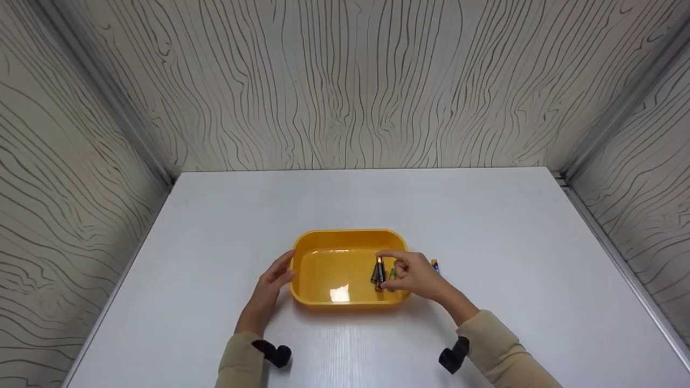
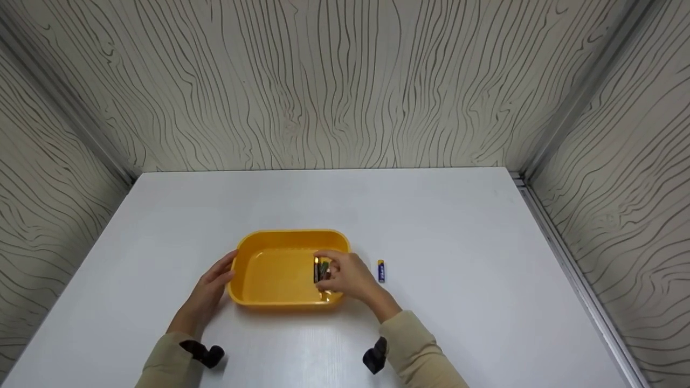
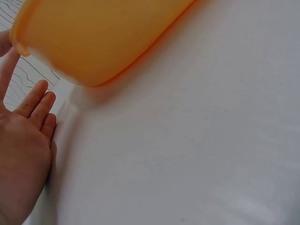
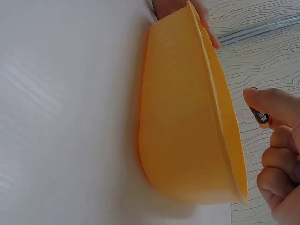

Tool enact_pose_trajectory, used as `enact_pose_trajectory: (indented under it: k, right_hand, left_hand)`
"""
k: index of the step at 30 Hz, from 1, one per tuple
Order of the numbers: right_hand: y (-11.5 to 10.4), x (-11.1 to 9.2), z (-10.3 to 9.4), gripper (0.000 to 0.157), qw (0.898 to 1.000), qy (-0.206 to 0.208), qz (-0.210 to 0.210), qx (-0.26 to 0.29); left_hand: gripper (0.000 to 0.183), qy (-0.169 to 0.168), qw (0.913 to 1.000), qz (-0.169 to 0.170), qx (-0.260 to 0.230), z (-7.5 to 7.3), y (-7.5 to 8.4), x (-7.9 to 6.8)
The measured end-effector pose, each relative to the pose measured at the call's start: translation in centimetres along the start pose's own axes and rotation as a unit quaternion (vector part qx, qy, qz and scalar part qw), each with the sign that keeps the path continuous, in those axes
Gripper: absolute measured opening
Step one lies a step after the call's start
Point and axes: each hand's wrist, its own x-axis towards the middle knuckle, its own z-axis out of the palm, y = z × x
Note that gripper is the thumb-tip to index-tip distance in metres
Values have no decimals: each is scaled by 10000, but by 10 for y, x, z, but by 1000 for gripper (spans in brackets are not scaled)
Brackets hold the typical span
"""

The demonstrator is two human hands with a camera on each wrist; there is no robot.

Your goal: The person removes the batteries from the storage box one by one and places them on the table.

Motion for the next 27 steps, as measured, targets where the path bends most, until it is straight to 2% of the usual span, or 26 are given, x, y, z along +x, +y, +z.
enact_pose_trajectory:
  k: [8,17,27]
  right_hand:
    - [1,-12,-11,58,9999,71,154,-15]
    - [9,-23,-21,58,9999,130,38,-41]
    - [18,-35,-32,57,9996,243,126,-110]
  left_hand:
    - [52,-175,9998,98,31,-2,1,0]
    - [54,-248,9996,132,-28,-3,0,0]
    - [54,-180,9998,93,87,-3,-1,0]
